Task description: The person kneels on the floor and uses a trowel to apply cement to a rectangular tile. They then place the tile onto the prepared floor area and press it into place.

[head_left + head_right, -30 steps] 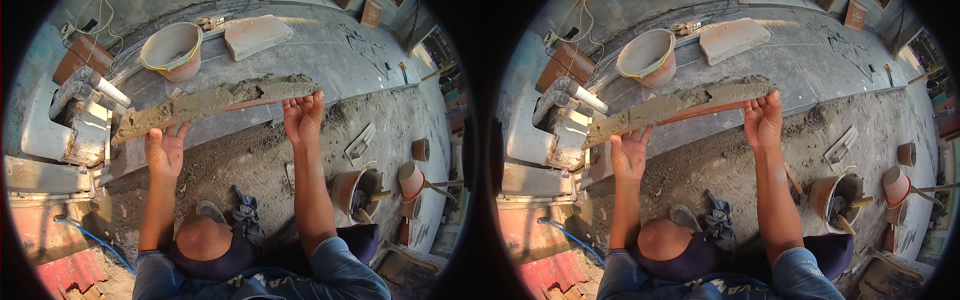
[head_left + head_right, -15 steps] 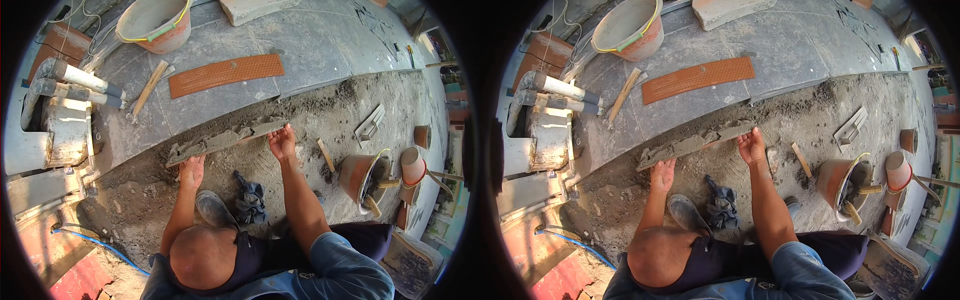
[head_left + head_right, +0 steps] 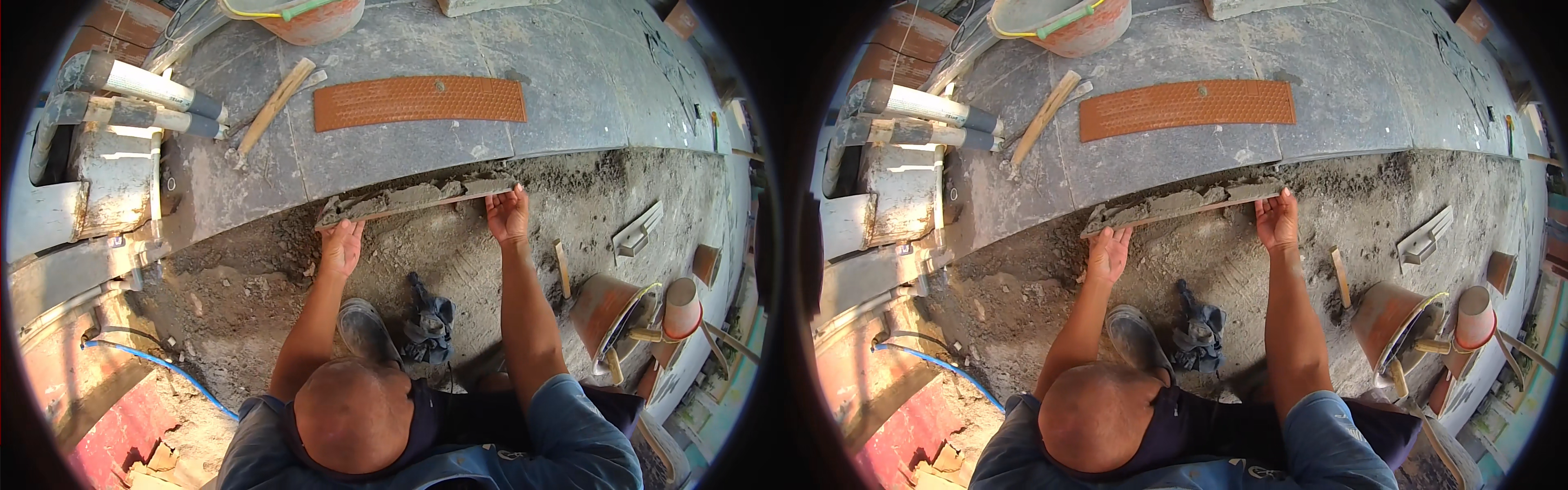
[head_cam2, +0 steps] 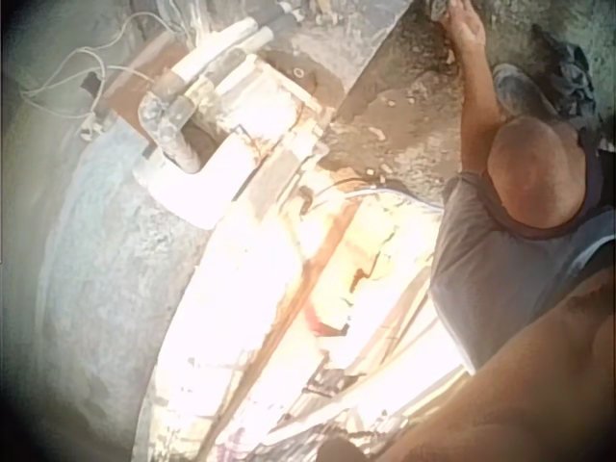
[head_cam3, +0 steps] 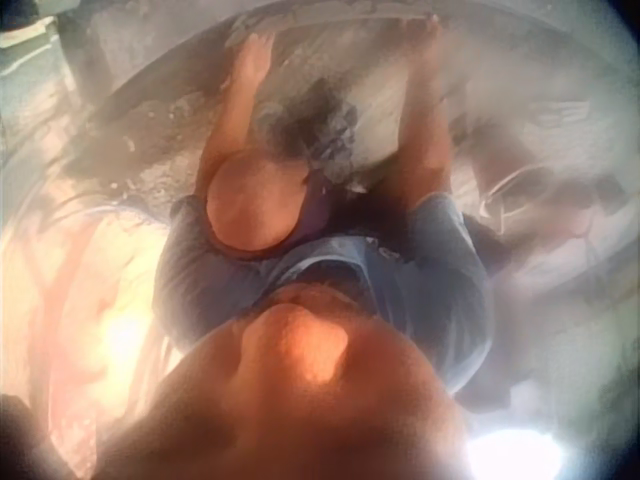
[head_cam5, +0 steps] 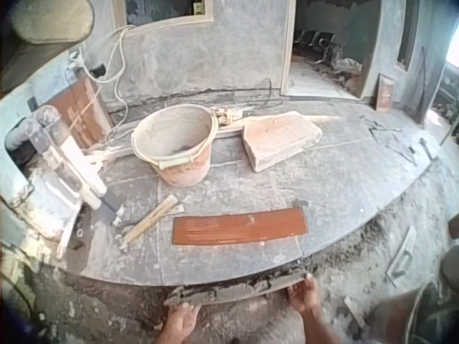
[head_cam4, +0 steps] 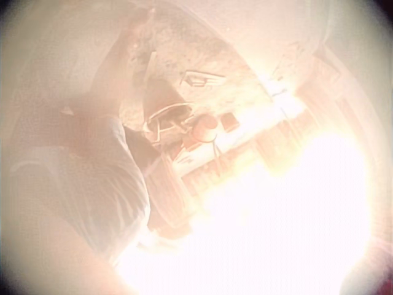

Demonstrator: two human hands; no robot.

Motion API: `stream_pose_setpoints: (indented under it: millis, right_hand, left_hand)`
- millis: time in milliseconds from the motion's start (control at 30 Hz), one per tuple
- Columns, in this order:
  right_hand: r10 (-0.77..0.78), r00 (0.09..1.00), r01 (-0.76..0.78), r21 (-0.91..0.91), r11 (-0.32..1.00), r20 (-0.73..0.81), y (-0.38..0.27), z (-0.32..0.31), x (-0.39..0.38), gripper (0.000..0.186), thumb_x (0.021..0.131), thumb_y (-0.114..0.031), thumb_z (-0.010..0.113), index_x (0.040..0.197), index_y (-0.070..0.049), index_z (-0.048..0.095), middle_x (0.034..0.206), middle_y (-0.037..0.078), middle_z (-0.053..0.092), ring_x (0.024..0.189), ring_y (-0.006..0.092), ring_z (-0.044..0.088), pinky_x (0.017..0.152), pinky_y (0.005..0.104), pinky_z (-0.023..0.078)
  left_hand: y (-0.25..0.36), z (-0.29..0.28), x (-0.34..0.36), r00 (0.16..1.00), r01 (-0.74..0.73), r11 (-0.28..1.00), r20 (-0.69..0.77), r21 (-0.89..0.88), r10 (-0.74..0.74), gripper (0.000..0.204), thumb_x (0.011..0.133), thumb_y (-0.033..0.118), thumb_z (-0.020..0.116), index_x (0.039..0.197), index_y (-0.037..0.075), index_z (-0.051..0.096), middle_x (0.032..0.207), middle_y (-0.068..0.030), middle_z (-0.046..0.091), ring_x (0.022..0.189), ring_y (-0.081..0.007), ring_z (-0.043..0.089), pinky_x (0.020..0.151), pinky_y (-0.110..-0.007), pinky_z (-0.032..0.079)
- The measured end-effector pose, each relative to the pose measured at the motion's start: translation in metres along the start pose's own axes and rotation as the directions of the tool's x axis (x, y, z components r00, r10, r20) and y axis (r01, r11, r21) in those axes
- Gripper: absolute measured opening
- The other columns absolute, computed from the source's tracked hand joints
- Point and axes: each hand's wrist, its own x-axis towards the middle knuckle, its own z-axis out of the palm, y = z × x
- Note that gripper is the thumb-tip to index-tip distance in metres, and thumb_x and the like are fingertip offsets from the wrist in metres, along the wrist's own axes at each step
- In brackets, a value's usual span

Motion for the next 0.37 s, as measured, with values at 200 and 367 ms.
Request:
stream_pose_setpoints:
  millis: [200,367]
  right_hand:
    - [-0.035,0.993,0.029,-0.053,0.998,-0.115,0.000,0.012,0.014,0.034,0.083,-0.037,0.072,0.103,-0.012,0.061,0.099,0.002,0.061,0.096,0.0160,0.057,0.088,0.0300,0.048]
    - [-0.049,0.982,0.042,-0.041,0.998,-0.181,0.005,0.012,0.025,0.037,0.081,-0.036,0.075,0.107,-0.013,0.061,0.099,0.002,0.059,0.095,0.0171,0.056,0.090,0.0313,0.047]
  left_hand:
    - [-0.003,0.022,0.005,0.985,0.002,1.000,-0.174,0.025,0.002,0.036,0.085,0.014,0.073,0.112,0.018,0.049,0.123,-0.0063,0.055,0.129,-0.0294,0.045,0.117,-0.048,0.028]
    - [-0.009,0.023,0.015,0.939,-0.005,1.000,-0.345,-0.002,0.004,0.046,0.086,0.017,0.073,0.120,0.016,0.042,0.140,-0.0085,0.038,0.133,-0.0346,0.038,0.117,-0.049,0.028]
